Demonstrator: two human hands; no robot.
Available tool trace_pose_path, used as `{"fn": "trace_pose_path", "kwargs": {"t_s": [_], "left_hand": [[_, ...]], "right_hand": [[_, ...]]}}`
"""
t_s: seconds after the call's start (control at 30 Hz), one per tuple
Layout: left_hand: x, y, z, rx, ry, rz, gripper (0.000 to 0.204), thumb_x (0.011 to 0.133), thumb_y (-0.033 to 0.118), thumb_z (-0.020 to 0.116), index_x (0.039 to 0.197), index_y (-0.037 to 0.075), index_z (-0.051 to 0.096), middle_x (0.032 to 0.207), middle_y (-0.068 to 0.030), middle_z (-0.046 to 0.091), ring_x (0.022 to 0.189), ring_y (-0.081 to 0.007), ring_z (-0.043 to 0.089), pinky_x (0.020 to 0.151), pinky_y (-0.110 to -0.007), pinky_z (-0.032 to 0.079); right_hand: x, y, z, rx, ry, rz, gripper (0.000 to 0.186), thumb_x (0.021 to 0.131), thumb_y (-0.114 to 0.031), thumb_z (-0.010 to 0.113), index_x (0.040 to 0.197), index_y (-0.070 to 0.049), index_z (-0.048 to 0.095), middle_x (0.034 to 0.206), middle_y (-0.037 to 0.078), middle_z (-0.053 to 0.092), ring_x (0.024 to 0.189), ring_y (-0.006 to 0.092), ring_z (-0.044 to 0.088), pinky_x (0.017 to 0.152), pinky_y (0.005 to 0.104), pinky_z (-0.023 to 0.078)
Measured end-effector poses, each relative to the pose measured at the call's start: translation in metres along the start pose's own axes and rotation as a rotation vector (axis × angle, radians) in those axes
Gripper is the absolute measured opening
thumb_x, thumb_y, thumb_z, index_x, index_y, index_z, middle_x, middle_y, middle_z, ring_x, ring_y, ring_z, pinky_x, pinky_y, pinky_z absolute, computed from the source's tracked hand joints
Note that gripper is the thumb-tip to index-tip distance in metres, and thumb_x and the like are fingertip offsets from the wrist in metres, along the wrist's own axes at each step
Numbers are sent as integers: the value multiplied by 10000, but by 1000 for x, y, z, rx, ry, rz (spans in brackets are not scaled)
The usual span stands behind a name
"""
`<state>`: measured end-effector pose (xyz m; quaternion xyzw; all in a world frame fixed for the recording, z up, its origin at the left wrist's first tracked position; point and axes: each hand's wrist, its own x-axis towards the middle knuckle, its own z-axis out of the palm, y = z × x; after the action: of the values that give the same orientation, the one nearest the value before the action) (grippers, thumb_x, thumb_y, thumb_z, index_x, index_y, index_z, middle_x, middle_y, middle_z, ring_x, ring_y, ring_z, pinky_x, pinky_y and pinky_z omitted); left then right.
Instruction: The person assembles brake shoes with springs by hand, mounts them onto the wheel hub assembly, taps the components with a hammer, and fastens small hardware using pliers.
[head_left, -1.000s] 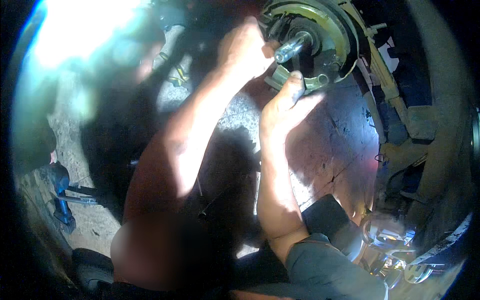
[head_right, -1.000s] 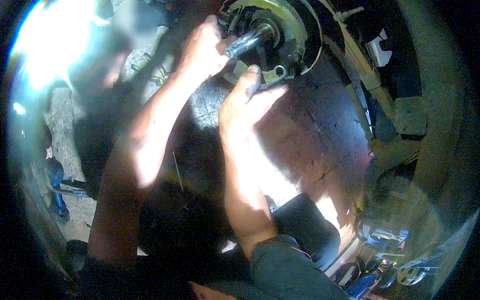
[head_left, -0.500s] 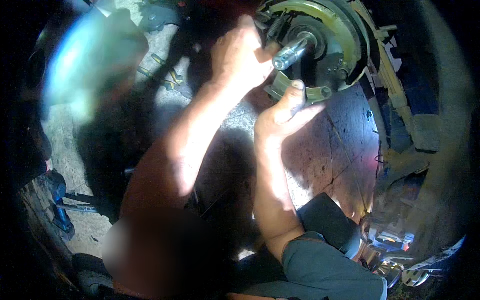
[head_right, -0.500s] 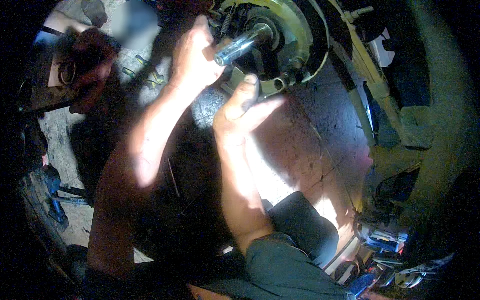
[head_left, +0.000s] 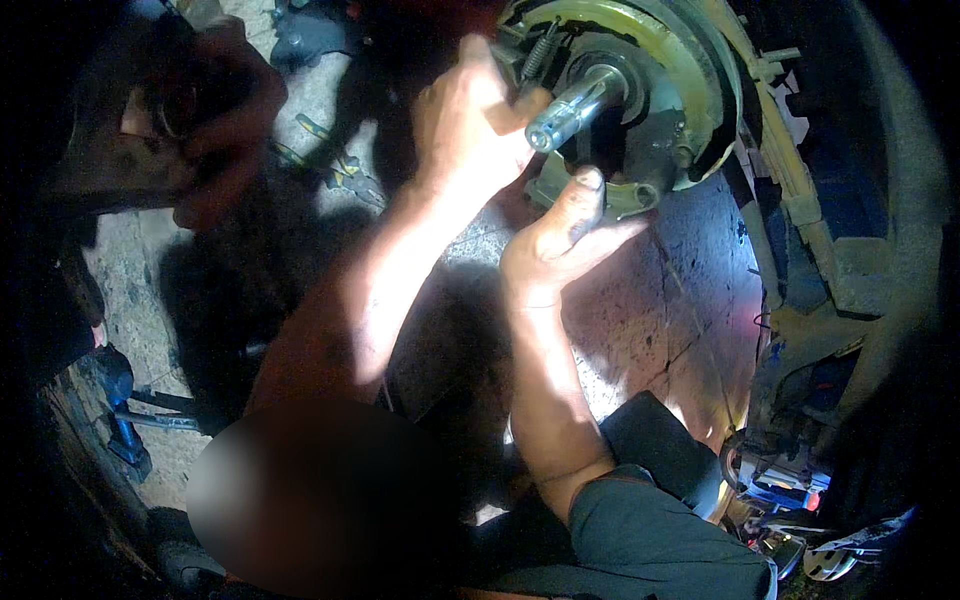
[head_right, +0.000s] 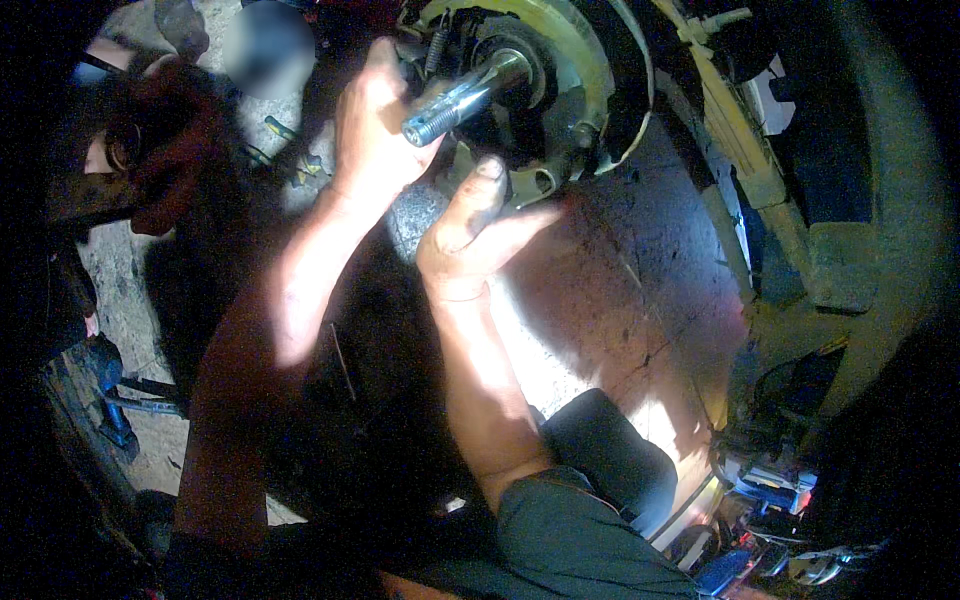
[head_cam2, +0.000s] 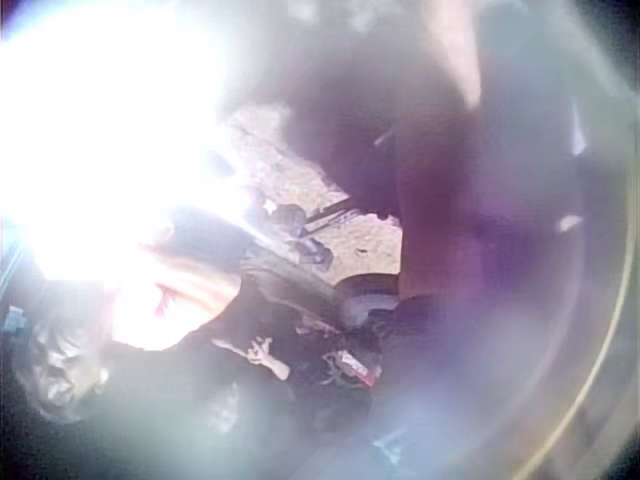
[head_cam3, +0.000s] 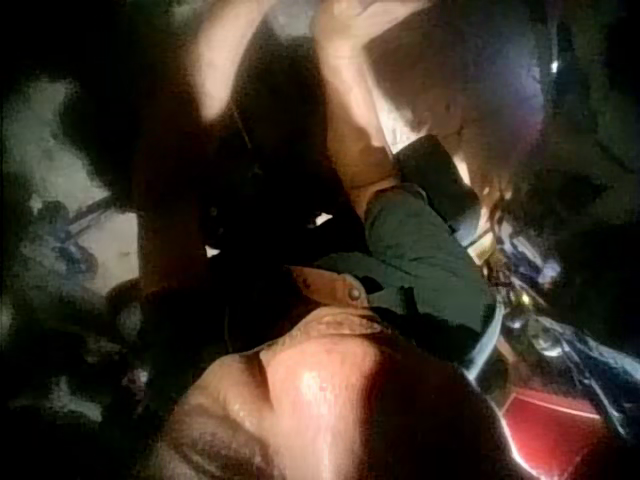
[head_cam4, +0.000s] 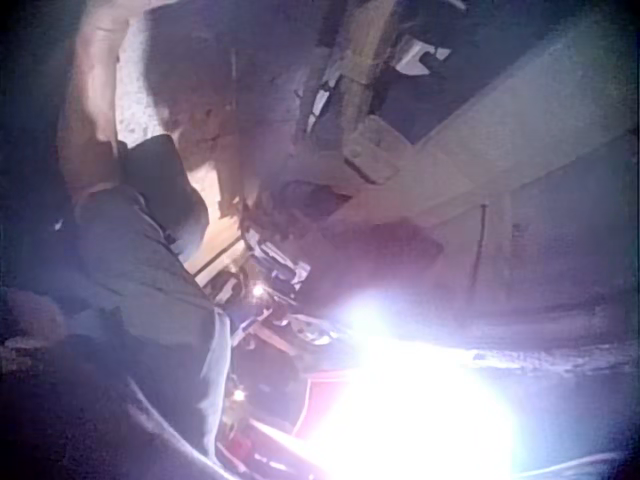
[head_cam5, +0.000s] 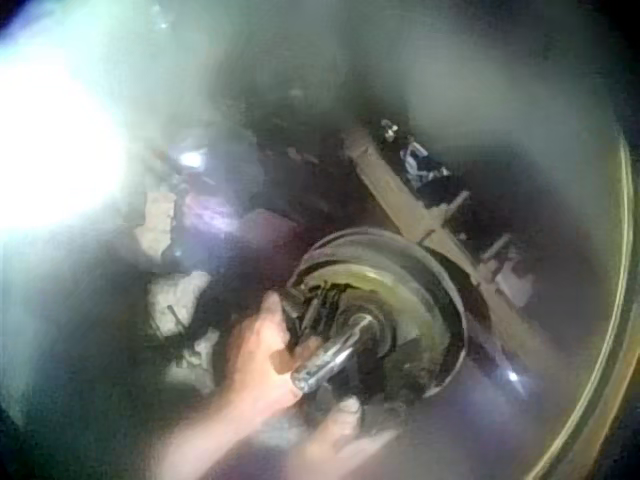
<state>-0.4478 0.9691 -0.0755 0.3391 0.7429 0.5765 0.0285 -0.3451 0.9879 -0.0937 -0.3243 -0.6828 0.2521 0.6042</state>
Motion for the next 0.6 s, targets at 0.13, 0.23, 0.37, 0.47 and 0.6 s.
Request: {"fn": "trace_pose_path", "kwargs": {"t_s": [0.13,0.23,0.37,0.47,0.6], "left_hand": [[-3,-5,-16,58,45,-9,379,711,246,694,844,-55,506,676,-235,616,658,-395,645,635,-454,505],[-5,-2,-3,-28,19,-55,429,717,253,693,928,-61,490,729,-239,620,698,-399,642,663,-452,504],[-40,-1,6,-135,251,165,558,704,142,756,1145,-54,475,1056,-202,564,944,-290,578,873,-358,458],[-86,6,-29,-200,91,462,366,723,87,725,1024,-34,555,947,-163,585,832,-294,574,781,-386,470],[-79,33,-20,-108,168,570,463,644,89,737,1066,-25,586,988,-152,577,871,-290,561,770,-389,449]], "right_hand": [[-11,-3,17,121,36,-5,657,896,-366,546,1223,162,329,1164,312,462,1048,316,507,874,397,432],[-2,-1,6,117,-2,-33,650,893,-353,551,1232,155,329,1170,307,460,1050,321,501,885,404,419],[2,31,-6,63,-21,-88,639,882,-353,562,1228,137,341,1164,285,461,1046,318,488,885,412,408],[-2,20,-1,29,-6,-77,590,860,-311,586,1217,106,371,1127,252,483,1025,310,498,893,392,398],[-12,15,-7,8,-24,-84,587,854,-313,595,1211,102,381,1117,250,493,1013,311,509,884,391,407]]}}
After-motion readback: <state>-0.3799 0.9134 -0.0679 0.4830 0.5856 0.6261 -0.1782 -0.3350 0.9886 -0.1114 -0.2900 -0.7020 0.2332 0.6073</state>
